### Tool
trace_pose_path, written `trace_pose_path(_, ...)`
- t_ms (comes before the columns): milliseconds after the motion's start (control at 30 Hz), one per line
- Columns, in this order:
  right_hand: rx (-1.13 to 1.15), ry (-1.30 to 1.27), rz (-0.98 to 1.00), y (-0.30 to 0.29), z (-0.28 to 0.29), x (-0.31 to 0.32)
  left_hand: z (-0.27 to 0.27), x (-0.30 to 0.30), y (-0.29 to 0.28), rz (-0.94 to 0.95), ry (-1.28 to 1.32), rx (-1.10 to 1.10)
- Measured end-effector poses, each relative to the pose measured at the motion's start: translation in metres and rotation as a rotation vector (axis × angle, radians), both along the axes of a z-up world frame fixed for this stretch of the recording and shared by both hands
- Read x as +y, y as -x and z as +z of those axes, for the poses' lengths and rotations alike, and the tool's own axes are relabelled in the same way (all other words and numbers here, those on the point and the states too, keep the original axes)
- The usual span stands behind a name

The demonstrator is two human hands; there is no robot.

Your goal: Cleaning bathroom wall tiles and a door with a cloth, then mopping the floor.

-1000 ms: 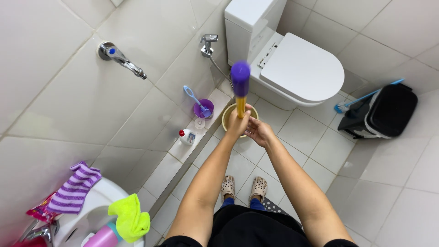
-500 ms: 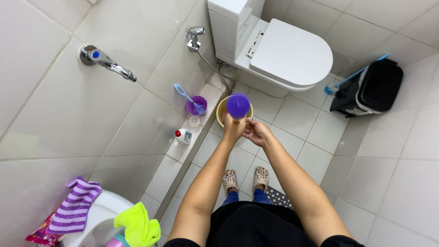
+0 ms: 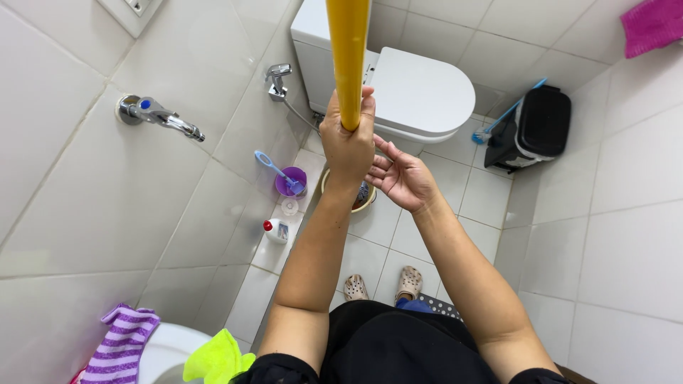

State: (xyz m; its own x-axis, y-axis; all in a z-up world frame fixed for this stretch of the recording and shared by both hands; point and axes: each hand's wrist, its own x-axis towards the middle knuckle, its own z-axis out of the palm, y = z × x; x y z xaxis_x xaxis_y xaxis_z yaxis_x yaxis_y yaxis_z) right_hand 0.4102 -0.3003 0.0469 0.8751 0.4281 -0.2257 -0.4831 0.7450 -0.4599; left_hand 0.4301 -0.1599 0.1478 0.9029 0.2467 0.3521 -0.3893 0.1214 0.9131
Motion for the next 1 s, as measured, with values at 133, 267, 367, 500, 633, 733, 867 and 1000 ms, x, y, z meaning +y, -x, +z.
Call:
trace_pose_path(133, 0.02, -0.047, -0.004, 0.012, 0.012, 0.004, 0.006, 0.001, 0.011, 0.031, -0.026, -0.055)
trace_pose_path(267, 0.052, -0.067, -0.01, 0.023, 0.012, 0.002, -0.006, -0.004, 0.023, 0.034, 0.001, -0.065)
trace_pose_path(367, 0.103, -0.078, -0.014, 0.034, 0.024, -0.004, -0.005, -0.013, 0.035, 0.033, 0.016, -0.071)
trace_pose_path(500, 0.14, -0.109, -0.029, 0.05, 0.045, -0.027, 0.034, -0.035, 0.06, -0.054, 0.099, 0.035)
trace_pose_path(633, 0.099, -0.149, -0.048, 0.077, 0.084, -0.069, 0.053, -0.079, 0.077, -0.063, 0.03, -0.021)
trace_pose_path(733, 0.097, -0.184, -0.061, 0.101, 0.116, -0.106, 0.063, -0.113, 0.089, -0.084, 0.006, -0.179)
trace_pose_path(867, -0.029, -0.3, -0.02, 0.13, 0.145, -0.148, 0.084, -0.147, 0.116, -0.146, 0.043, -0.382)
trace_pose_path(1000, -0.147, -0.419, 0.039, 0.148, 0.153, -0.187, 0.1, -0.176, 0.136, -0.178, 0.075, -0.358)
